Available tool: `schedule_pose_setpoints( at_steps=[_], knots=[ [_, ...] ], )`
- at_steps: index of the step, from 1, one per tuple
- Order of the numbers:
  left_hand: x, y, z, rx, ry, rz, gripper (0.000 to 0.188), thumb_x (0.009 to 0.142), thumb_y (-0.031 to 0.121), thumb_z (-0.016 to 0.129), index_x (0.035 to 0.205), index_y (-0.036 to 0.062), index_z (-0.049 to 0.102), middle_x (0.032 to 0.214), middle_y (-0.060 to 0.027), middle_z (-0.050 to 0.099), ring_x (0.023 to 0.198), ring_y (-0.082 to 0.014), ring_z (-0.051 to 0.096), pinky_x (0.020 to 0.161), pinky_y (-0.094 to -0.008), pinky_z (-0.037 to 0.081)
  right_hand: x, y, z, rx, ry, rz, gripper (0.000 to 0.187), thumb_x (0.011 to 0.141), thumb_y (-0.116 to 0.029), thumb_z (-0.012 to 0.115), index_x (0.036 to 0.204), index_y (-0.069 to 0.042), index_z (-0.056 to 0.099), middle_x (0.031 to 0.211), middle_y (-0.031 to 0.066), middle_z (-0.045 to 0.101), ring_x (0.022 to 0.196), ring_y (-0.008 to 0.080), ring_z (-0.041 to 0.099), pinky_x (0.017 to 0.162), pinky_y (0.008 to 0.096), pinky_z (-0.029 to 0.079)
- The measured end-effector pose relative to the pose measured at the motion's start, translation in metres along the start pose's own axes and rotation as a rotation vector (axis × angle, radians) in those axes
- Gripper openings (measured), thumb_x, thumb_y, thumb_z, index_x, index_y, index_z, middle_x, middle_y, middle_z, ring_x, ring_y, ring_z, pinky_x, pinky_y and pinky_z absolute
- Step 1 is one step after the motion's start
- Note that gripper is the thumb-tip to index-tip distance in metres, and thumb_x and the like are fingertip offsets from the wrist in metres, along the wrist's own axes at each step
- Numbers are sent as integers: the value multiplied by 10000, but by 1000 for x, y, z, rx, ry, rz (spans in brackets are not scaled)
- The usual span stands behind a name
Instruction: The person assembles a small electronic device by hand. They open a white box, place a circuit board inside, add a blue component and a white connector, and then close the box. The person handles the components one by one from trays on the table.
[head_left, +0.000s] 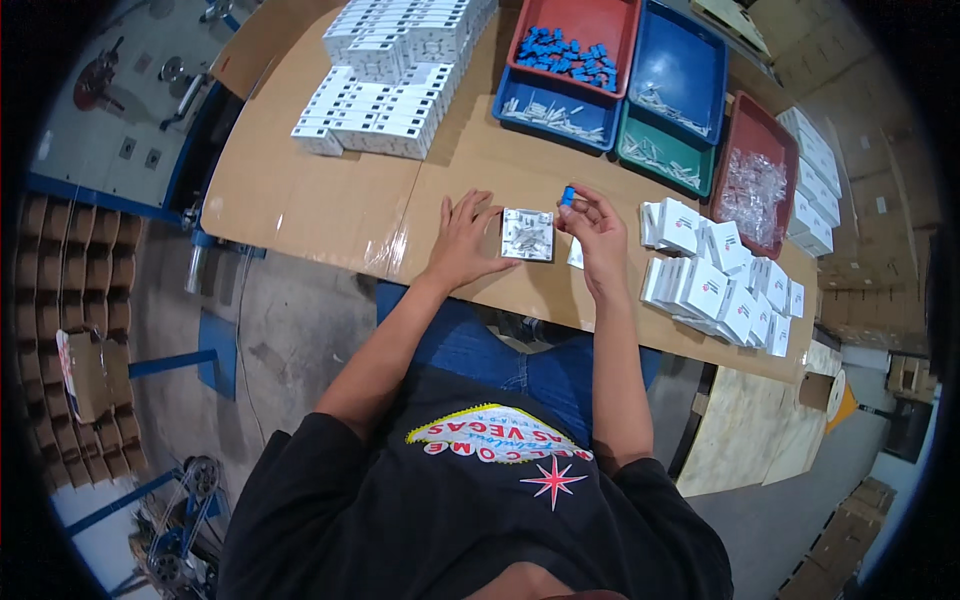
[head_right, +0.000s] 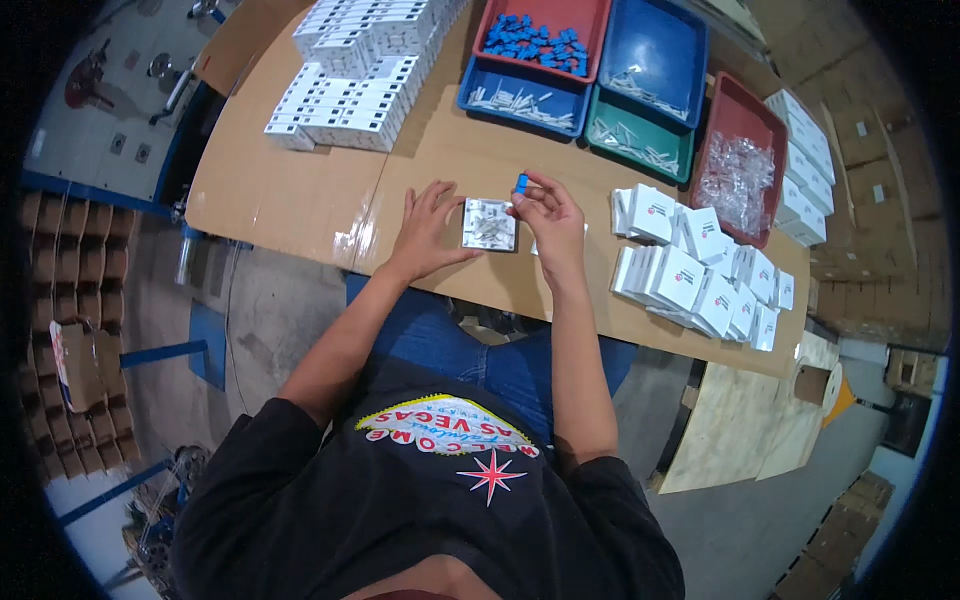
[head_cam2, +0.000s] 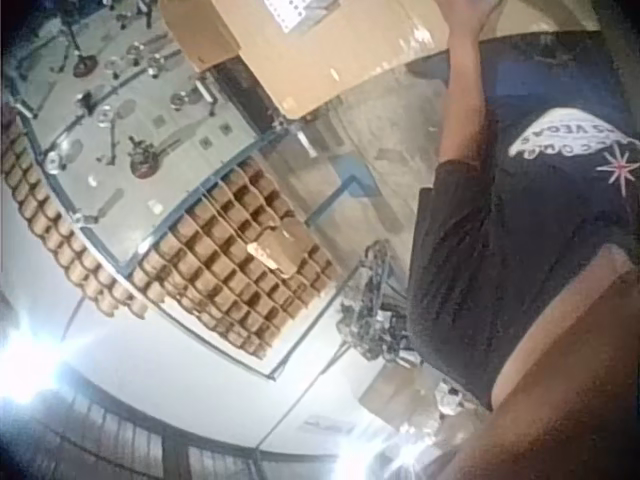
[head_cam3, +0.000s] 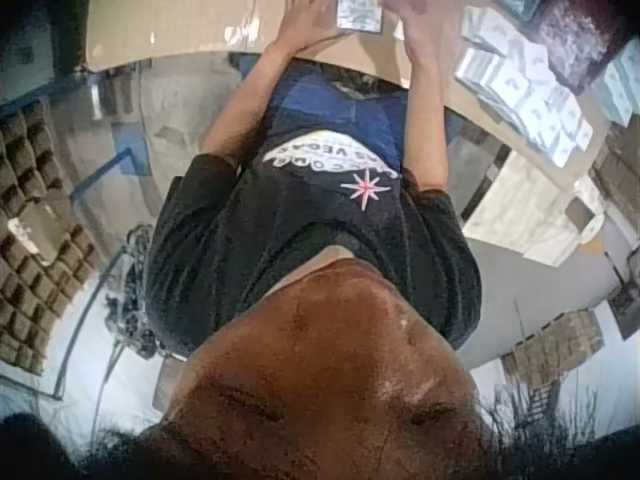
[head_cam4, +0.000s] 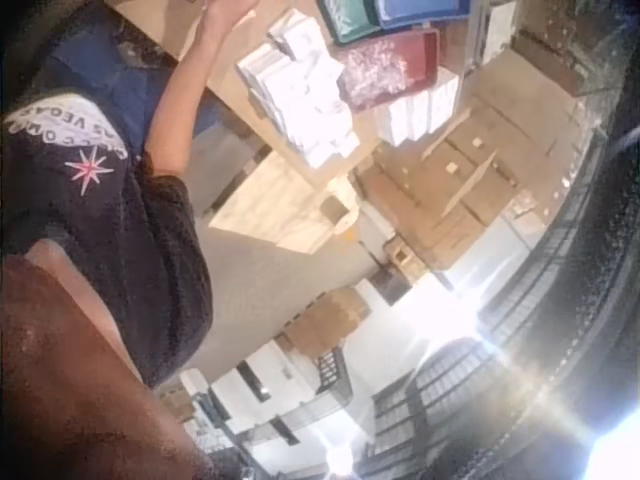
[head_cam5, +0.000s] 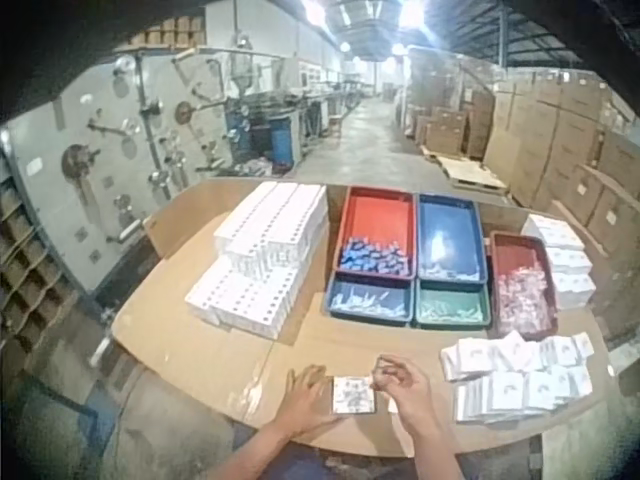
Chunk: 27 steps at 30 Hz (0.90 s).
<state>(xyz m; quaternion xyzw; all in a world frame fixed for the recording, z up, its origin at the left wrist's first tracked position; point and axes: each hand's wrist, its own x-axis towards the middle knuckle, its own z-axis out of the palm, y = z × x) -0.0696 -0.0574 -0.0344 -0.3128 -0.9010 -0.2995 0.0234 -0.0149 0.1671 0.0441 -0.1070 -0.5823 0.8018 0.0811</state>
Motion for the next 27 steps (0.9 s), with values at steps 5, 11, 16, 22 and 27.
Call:
schedule_pose_setpoints(
  at_steps=[5,11,16,22,27],
  knots=[
    [0,2,1,1,-9,-11,939,675,593,854,1429,125,547,1518,-153,420,1505,-349,287,1213,-685,106,10,37,3,-467,-66,-32,378,902,-49,754,1261,-10,644,993,54,671,774,73,637,681,253,527],
    [2,6,-6,-12,-41,-41,940,683,589,849,1443,130,540,1519,-150,415,1511,-346,272,1233,-658,96,16,39,31,-1020,-120,-356,310,814,-151,804,1095,-66,703,1002,99,673,931,321,676,767,420,541],
    [2,6,-6,-42,-16,-34,922,683,581,851,1433,145,539,1516,-146,417,1505,-344,283,1232,-656,100,21,51,28,-1107,-160,-321,287,816,-174,802,1066,-69,708,984,99,665,950,329,671,788,439,530],
    [1,4,-5,-49,5,-31,915,673,575,860,1424,160,540,1519,-143,416,1496,-348,300,1221,-664,113,27,46,27,-1161,-215,-306,296,805,-177,815,1055,-58,709,982,100,672,932,319,679,782,424,532],
    [3,5,-8,-51,-8,-37,914,668,560,867,1422,160,542,1510,-140,421,1493,-347,304,1220,-664,116,34,46,25,-1170,-259,-283,316,782,-193,828,1046,-59,716,969,102,674,918,318,674,782,429,527]
  ],
)
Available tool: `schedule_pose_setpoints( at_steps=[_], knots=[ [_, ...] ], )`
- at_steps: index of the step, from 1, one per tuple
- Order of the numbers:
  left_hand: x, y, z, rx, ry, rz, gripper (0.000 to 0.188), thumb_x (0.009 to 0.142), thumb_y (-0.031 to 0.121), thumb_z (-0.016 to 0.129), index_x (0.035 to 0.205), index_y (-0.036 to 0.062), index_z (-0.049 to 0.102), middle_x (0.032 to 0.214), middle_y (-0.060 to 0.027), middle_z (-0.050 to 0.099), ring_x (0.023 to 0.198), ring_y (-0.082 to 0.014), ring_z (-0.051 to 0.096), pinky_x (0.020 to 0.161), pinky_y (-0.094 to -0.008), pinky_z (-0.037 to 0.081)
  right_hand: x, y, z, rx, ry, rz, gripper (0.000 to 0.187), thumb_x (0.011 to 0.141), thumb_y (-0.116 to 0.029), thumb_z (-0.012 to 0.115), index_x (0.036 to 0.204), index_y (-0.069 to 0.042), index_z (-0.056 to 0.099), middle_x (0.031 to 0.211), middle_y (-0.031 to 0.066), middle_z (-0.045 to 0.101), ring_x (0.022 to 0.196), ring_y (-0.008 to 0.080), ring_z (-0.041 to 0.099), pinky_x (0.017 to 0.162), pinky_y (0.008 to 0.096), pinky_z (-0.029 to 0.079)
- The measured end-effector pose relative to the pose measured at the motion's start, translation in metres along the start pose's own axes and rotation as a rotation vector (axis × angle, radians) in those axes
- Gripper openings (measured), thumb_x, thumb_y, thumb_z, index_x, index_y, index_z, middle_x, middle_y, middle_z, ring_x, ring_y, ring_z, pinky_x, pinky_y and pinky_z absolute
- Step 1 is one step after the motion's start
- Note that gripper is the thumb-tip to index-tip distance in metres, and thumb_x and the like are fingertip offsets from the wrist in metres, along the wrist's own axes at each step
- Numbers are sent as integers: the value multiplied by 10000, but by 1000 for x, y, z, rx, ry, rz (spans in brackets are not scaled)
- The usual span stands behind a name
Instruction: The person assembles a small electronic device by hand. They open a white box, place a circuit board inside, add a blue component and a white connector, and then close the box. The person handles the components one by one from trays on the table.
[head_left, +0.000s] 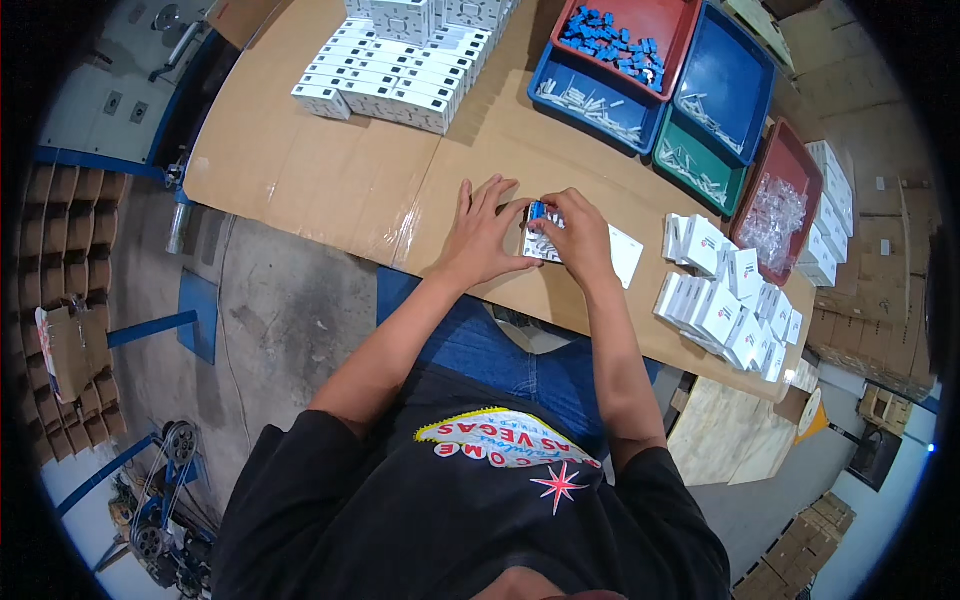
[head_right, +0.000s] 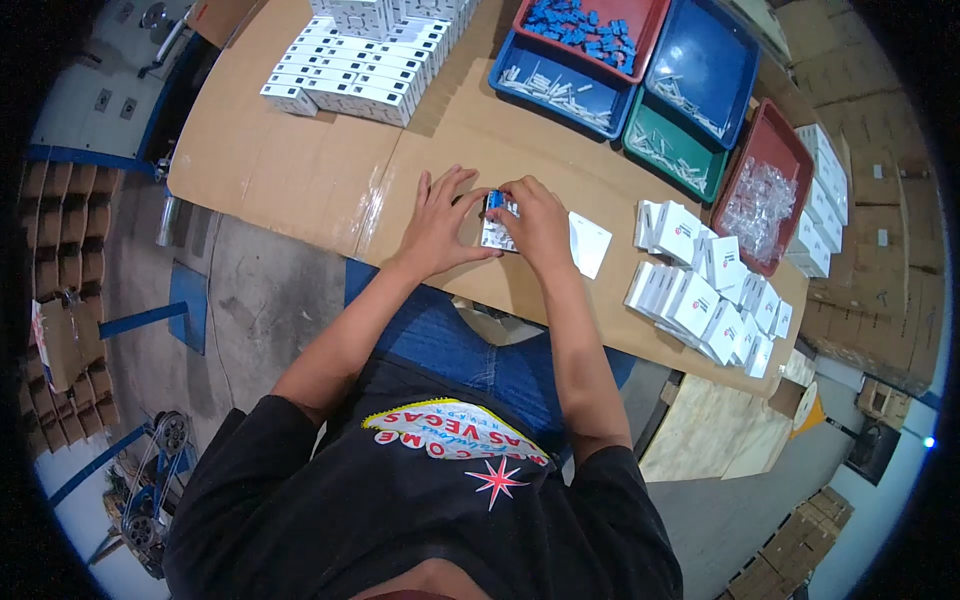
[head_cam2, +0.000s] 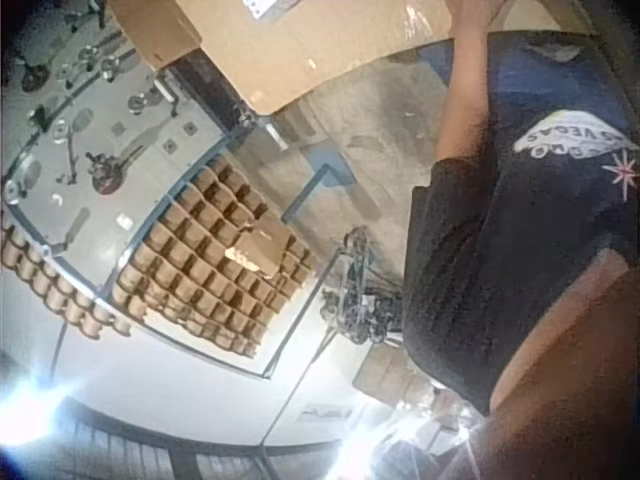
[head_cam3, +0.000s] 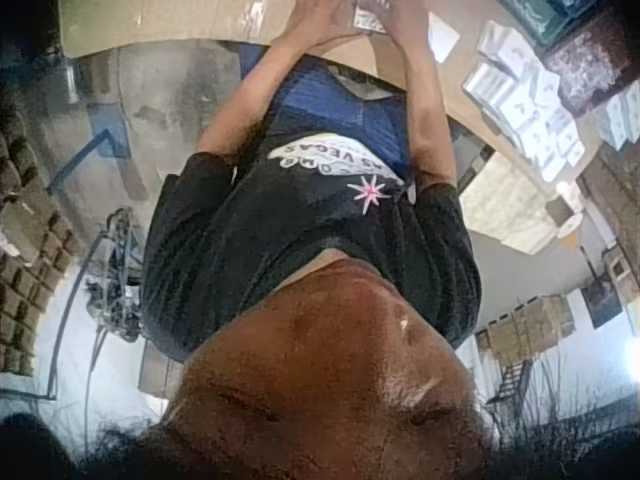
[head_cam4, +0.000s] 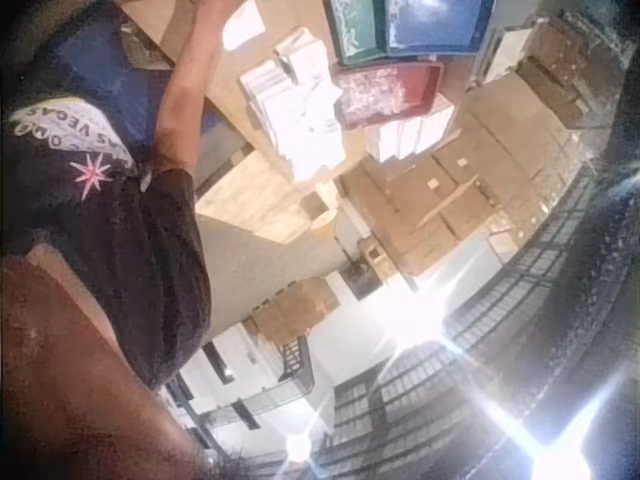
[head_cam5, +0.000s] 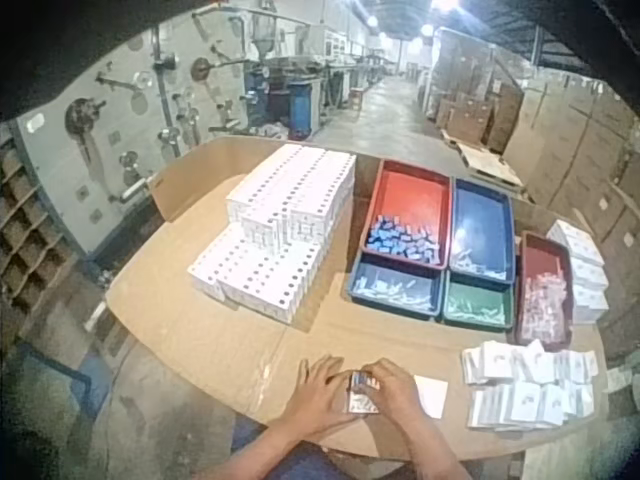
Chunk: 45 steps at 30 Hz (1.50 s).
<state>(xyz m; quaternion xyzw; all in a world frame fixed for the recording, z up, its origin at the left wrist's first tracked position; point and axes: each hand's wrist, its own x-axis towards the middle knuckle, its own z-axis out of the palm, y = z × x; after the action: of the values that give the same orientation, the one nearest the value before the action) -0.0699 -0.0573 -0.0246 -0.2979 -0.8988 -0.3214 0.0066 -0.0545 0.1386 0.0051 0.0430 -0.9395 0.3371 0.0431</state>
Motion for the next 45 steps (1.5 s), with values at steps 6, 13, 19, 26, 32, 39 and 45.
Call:
schedule_pose_setpoints(
  at_steps=[6,13,19,26,32,39,45],
  knots=[
    [0,1,-1,-19,-10,-9,907,670,544,868,1429,171,541,1508,-137,421,1497,-344,293,1226,-656,100,8,2,-6,-42,-63,-22,334,763,-186,837,1048,-56,720,963,107,679,885,315,673,777,422,522],
    [1,1,-2,-14,-6,-21,923,676,542,863,1439,153,522,1507,-126,423,1500,-343,288,1236,-647,97,16,-1,-11,-65,-124,-59,313,768,-202,821,1028,-64,716,976,105,679,900,346,664,805,454,511],
    [1,1,-2,-8,-3,-16,923,687,553,855,1434,129,518,1499,-129,429,1499,-344,287,1242,-637,101,16,-5,-15,-20,-147,-93,282,797,-177,792,1047,-76,710,1016,95,679,926,347,667,815,452,518],
    [1,0,-1,-14,5,-11,908,674,552,863,1405,120,542,1494,-128,435,1494,-347,293,1237,-644,105,17,-7,-19,-52,-202,-122,277,821,-140,755,1093,-88,735,1054,87,683,967,335,679,833,445,540],
    [1,-1,0,-18,7,-9,903,673,549,868,1400,119,550,1483,-131,439,1488,-349,298,1235,-647,107,20,-5,-19,-96,-228,-119,268,825,-148,753,1085,-81,747,1070,82,680,962,328,684,838,434,548],
    [1,-1,0,-29,12,-18,911,653,538,878,1403,143,545,1503,-112,432,1499,-343,289,1234,-648,106,21,-1,-17,-101,-227,-144,274,824,-163,757,1084,-80,742,1062,87,686,950,331,688,829,440,550],
    [2,-1,0,-13,8,-10,917,667,541,872,1406,114,538,1482,-134,445,1489,-350,302,1236,-640,111,19,-9,-20,-100,-195,-102,308,820,-181,765,1111,-89,720,1045,102,701,944,345,690,812,451,541]
  ],
)
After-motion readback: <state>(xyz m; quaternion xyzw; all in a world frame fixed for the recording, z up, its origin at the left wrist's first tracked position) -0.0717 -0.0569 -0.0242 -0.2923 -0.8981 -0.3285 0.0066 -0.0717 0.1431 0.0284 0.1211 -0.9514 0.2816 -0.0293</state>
